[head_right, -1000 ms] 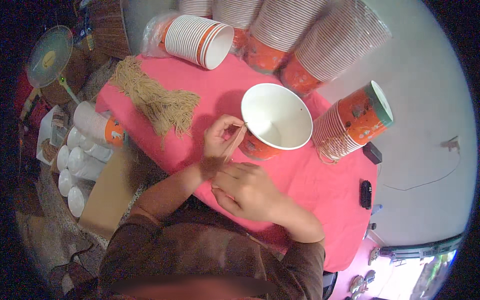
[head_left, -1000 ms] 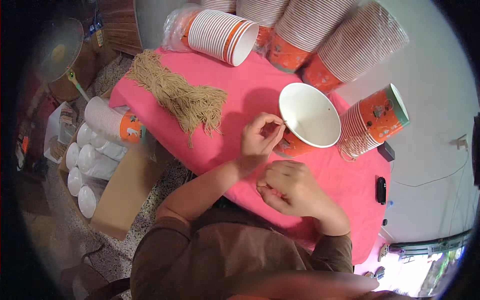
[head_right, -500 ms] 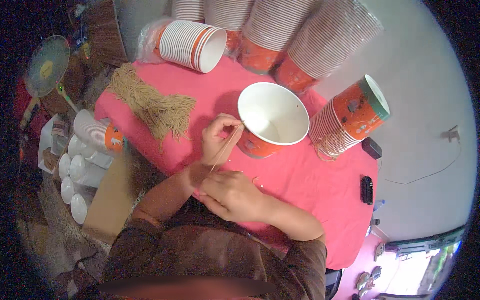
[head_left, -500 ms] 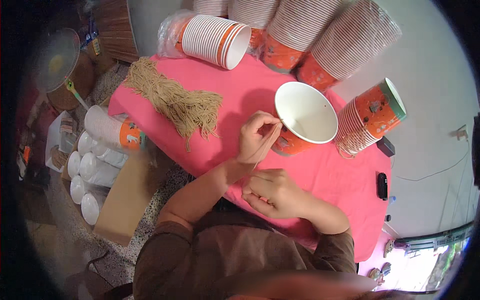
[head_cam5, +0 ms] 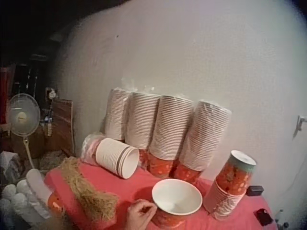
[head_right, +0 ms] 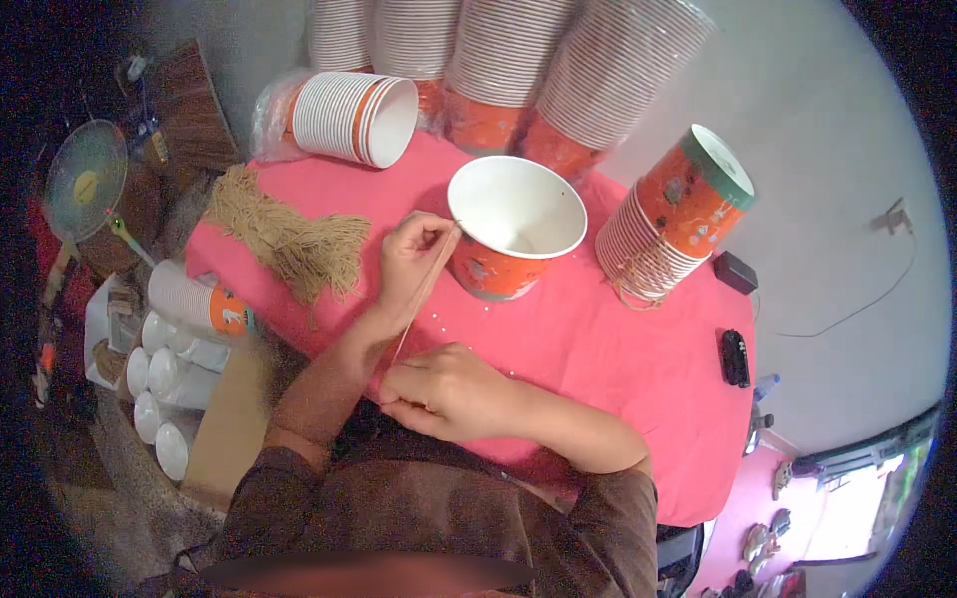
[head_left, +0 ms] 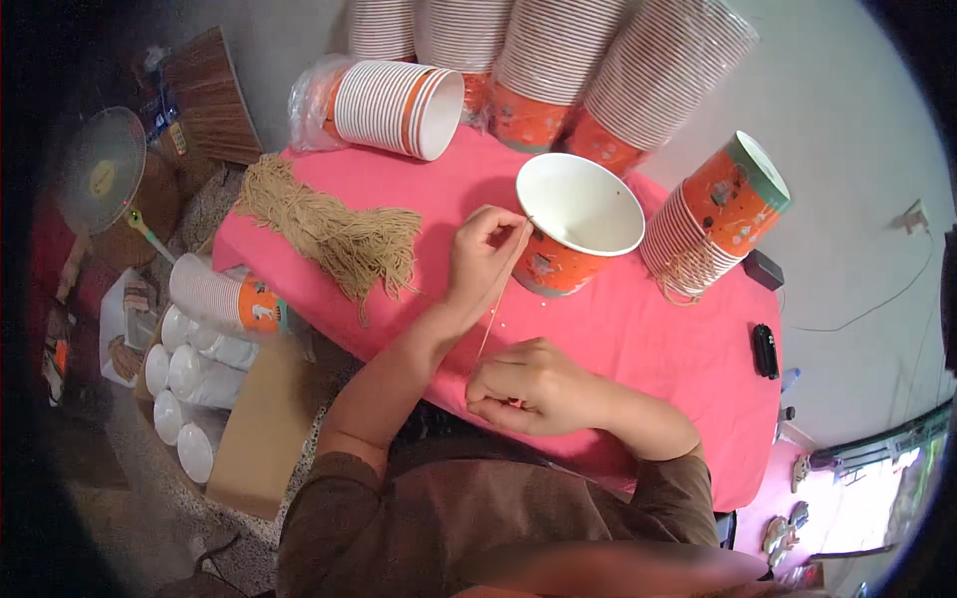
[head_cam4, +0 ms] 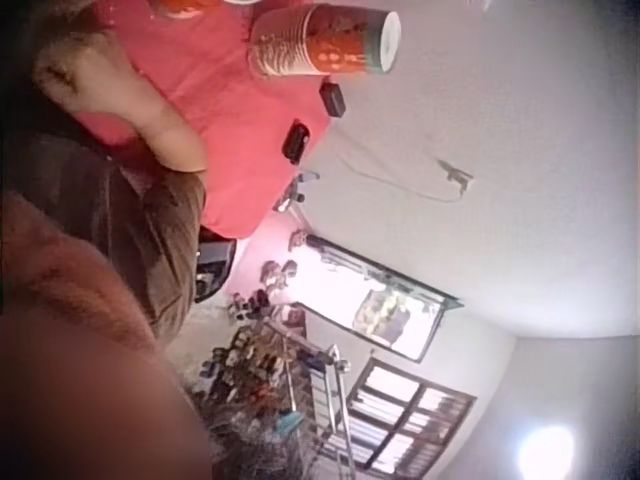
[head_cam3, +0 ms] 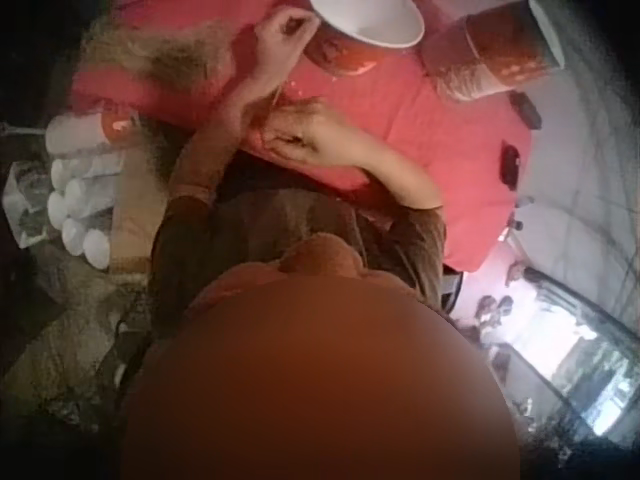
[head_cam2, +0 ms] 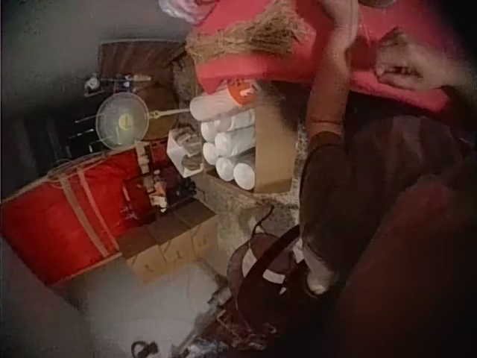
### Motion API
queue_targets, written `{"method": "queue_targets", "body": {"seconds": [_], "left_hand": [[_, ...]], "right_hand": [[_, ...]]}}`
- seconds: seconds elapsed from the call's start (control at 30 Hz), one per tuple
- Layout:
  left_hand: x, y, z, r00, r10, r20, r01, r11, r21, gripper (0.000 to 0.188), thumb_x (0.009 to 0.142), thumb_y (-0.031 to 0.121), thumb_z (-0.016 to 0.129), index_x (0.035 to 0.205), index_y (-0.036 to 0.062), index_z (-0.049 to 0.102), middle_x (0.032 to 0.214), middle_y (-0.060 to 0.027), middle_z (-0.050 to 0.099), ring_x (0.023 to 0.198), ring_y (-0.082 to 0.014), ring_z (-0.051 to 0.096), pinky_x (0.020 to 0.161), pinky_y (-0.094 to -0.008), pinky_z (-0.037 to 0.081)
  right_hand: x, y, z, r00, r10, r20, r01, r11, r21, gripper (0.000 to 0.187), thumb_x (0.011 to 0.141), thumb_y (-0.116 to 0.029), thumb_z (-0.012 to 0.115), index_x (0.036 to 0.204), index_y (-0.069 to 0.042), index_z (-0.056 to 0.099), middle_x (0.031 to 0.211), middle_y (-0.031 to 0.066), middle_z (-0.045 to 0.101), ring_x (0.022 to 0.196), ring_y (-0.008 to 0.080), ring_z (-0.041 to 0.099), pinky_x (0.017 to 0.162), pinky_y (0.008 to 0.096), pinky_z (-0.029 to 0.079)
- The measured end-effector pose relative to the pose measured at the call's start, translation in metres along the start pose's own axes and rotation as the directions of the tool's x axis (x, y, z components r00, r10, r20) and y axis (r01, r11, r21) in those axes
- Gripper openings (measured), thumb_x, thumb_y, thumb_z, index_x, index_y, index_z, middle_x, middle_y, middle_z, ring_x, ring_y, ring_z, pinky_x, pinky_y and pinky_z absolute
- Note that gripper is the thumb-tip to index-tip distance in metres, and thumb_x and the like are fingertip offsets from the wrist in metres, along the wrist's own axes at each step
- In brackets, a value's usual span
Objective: Attaching thin string handles to printed paper buckets at a workstation.
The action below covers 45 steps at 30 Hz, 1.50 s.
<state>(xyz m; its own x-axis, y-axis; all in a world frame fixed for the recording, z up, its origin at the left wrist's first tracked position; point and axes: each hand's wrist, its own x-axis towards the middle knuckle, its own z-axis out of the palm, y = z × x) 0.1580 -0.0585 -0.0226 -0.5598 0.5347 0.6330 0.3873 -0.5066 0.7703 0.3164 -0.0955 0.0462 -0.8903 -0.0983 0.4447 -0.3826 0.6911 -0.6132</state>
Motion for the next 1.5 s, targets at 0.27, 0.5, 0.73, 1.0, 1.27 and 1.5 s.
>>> {"method": "queue_targets", "body": {"seconds": [0.27,0.5,0.73,1.0,1.27,1.5], "left_hand": [[0.001,0.021,-0.017,0.921,-0.265,0.285,0.143,0.912,0.384,0.027,0.079,0.024,0.074,0.071,0.0039,0.057,0.062,-0.0092,0.055,0.052,-0.0195,0.052,0.049,-0.0346,0.042],[-0.041,0.047,0.004,0.786,0.316,0.531,-0.499,0.832,0.243,0.048,0.080,0.010,0.065,0.126,0.0193,0.055,0.120,-0.0099,0.058,0.107,-0.0301,0.060,0.081,-0.0401,0.054],[0.017,0.039,-0.018,0.843,0.246,0.478,-0.413,0.866,0.283,0.019,0.084,0.007,0.063,0.102,-0.0010,0.062,0.106,-0.0183,0.063,0.100,-0.0313,0.063,0.087,-0.0383,0.050],[0.069,0.039,-0.056,0.902,0.315,0.295,-0.417,0.809,0.414,0.011,0.085,0.007,0.064,0.090,-0.0023,0.061,0.087,-0.0135,0.063,0.072,-0.0222,0.062,0.065,-0.0307,0.050],[0.005,0.111,-0.005,0.607,-0.352,0.713,0.637,0.752,-0.172,0.024,0.097,0.016,0.051,0.111,-0.0011,0.061,0.077,-0.0005,0.061,0.063,-0.0052,0.052,0.057,-0.0201,0.043],[-0.012,0.073,-0.020,0.598,-0.412,0.687,0.728,0.639,-0.251,0.022,0.098,0.019,0.053,0.103,0.0002,0.062,0.082,-0.0034,0.063,0.061,-0.0052,0.052,0.049,-0.0173,0.039]], "right_hand": [[-0.007,-0.011,-0.032,0.975,0.213,-0.064,-0.193,0.953,0.234,0.006,0.083,-0.002,0.066,0.086,-0.003,0.060,0.071,0.0020,0.056,0.061,0.0089,0.053,0.055,0.0248,0.041],[-0.013,-0.008,-0.072,0.826,0.389,-0.408,-0.105,0.817,0.567,0.004,0.091,-0.005,0.060,0.094,-0.002,0.059,0.084,-0.0025,0.057,0.071,0.0035,0.052,0.063,0.0197,0.043],[-0.032,-0.002,-0.106,0.808,0.347,-0.477,0.184,0.621,0.762,0.008,0.094,-0.010,0.054,0.099,-0.004,0.054,0.075,0.0103,0.060,0.044,0.0108,0.044,0.041,0.0214,0.035],[-0.020,0.009,-0.103,0.830,0.385,-0.403,0.196,0.476,0.858,0.011,0.095,-0.008,0.052,0.105,-0.004,0.052,0.072,0.0106,0.061,0.045,0.0139,0.049,0.042,0.0247,0.040],[-0.017,0.024,-0.098,0.836,0.407,-0.367,0.144,0.483,0.863,0.012,0.096,-0.010,0.052,0.105,-0.003,0.051,0.078,0.0100,0.064,0.051,0.0153,0.055,0.046,0.0253,0.046],[-0.023,0.034,-0.110,0.716,0.400,-0.572,0.264,0.604,0.752,0.010,0.095,-0.006,0.050,0.104,-0.004,0.052,0.078,0.0101,0.062,0.053,0.0149,0.055,0.044,0.0242,0.042]]}}
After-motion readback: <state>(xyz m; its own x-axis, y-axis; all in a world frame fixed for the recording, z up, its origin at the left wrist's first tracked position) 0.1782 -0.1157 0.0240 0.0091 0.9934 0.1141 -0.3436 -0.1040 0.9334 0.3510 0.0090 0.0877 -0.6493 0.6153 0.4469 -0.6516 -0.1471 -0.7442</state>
